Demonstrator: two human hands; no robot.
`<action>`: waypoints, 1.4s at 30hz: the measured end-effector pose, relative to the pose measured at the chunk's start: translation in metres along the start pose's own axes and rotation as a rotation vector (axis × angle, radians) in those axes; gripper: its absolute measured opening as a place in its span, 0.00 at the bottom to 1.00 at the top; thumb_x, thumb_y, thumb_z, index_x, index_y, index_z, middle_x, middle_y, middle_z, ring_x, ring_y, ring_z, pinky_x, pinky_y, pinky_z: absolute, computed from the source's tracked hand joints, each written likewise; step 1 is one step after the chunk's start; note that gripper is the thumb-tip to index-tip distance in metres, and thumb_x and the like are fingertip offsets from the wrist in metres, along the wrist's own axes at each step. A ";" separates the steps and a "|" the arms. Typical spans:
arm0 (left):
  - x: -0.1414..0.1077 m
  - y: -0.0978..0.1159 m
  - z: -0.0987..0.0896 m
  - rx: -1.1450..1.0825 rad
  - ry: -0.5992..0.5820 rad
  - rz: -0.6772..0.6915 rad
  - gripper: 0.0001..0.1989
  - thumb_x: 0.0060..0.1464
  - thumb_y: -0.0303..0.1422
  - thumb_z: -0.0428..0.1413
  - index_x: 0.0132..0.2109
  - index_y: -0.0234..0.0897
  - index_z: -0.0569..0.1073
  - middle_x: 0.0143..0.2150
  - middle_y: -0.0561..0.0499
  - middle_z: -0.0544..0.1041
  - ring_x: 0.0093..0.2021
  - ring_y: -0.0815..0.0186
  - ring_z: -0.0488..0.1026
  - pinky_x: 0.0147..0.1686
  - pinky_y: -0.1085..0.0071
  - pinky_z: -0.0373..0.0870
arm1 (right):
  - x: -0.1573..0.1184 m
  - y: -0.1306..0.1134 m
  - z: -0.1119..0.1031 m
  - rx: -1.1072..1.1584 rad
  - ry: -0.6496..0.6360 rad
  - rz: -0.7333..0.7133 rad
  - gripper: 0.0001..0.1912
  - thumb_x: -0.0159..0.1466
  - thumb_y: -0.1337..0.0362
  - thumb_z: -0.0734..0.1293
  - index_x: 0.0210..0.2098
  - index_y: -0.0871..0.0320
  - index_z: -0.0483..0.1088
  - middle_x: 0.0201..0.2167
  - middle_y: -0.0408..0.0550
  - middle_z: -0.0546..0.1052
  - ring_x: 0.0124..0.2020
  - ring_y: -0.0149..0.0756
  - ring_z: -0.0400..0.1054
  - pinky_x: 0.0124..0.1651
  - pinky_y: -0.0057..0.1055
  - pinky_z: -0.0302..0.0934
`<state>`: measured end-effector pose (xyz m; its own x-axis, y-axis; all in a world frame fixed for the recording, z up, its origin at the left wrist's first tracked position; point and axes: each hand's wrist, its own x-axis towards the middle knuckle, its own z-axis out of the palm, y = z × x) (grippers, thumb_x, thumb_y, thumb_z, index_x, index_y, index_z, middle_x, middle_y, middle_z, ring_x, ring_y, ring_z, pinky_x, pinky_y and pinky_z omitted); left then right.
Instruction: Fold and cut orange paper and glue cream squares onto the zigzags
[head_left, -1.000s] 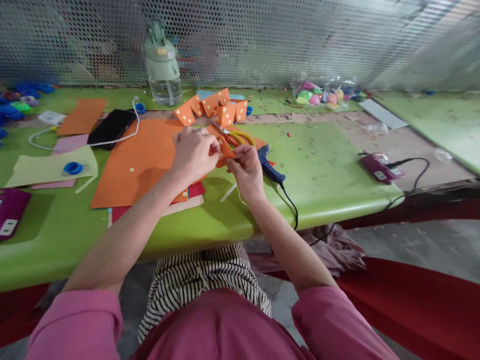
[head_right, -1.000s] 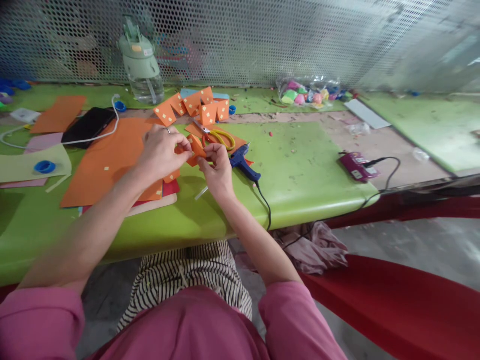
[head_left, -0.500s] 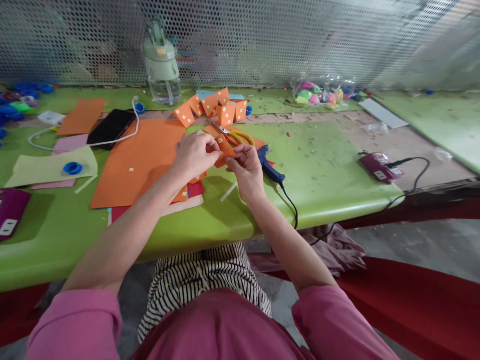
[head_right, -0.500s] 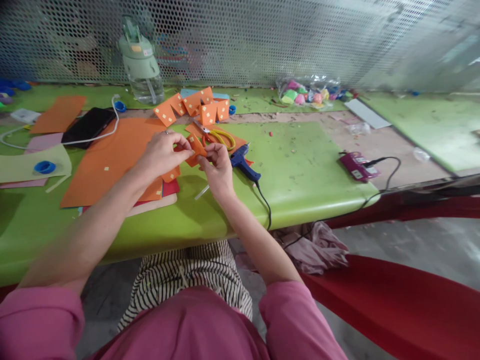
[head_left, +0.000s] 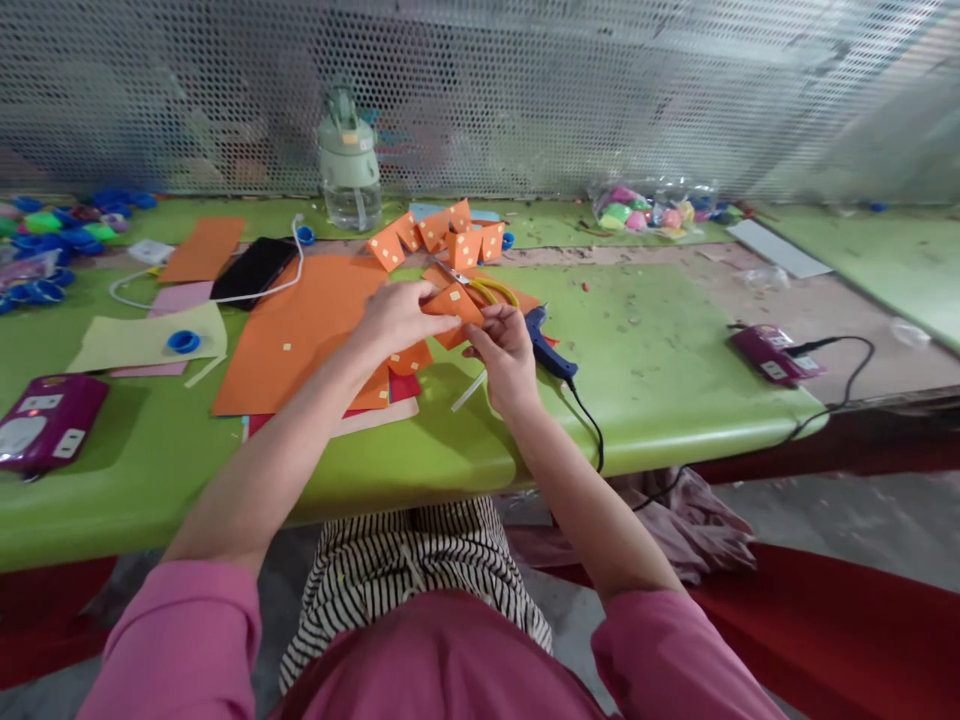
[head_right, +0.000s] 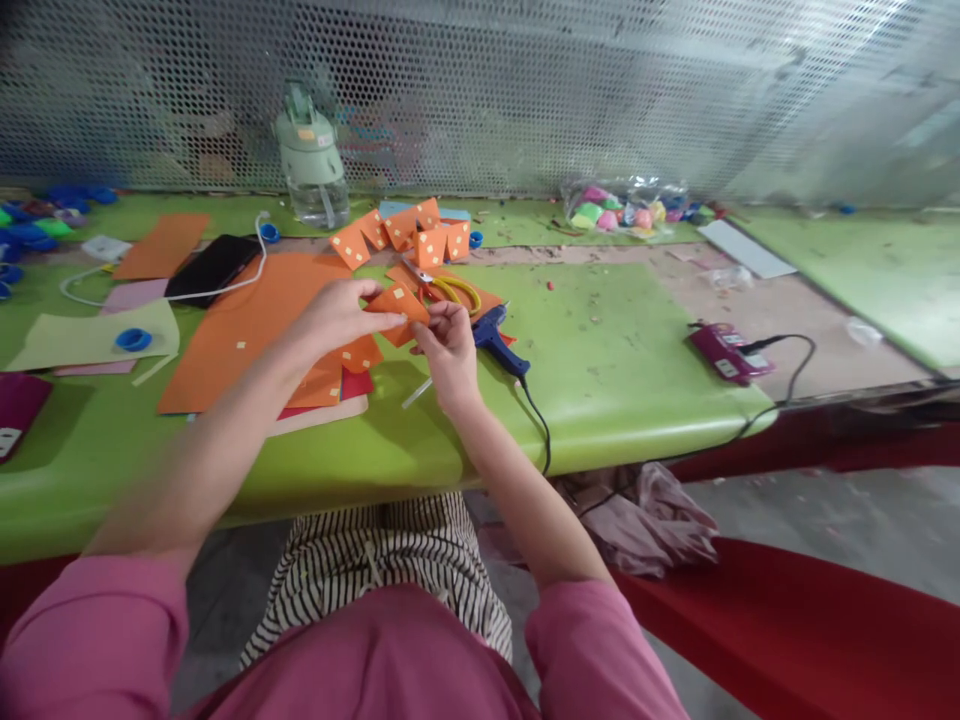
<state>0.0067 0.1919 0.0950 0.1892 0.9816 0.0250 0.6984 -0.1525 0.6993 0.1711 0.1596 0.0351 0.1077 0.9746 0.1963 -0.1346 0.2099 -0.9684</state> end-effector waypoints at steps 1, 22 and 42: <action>-0.001 0.002 0.000 -0.001 -0.024 -0.008 0.15 0.50 0.43 0.64 0.41 0.39 0.77 0.40 0.50 0.82 0.44 0.57 0.77 0.45 0.64 0.69 | 0.000 0.000 0.000 -0.017 -0.008 -0.012 0.16 0.56 0.62 0.72 0.39 0.50 0.60 0.29 0.36 0.68 0.27 0.26 0.66 0.30 0.26 0.65; -0.048 -0.105 -0.101 0.325 0.277 -0.296 0.10 0.56 0.39 0.56 0.40 0.41 0.80 0.42 0.47 0.83 0.45 0.53 0.78 0.47 0.62 0.70 | -0.009 -0.031 -0.043 -1.102 -0.096 -0.188 0.07 0.63 0.58 0.67 0.38 0.53 0.72 0.32 0.48 0.82 0.29 0.40 0.75 0.36 0.37 0.67; -0.059 -0.135 -0.084 0.301 0.138 -0.261 0.03 0.49 0.30 0.60 0.29 0.42 0.75 0.37 0.49 0.83 0.44 0.58 0.78 0.48 0.65 0.69 | -0.017 -0.011 -0.045 -0.840 -0.043 -0.295 0.10 0.63 0.53 0.66 0.36 0.52 0.73 0.29 0.47 0.78 0.25 0.36 0.69 0.32 0.35 0.66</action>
<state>-0.1570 0.1638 0.0593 -0.1010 0.9948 -0.0158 0.8851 0.0971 0.4552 0.2152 0.1375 0.0357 -0.0153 0.8954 0.4450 0.6610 0.3430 -0.6674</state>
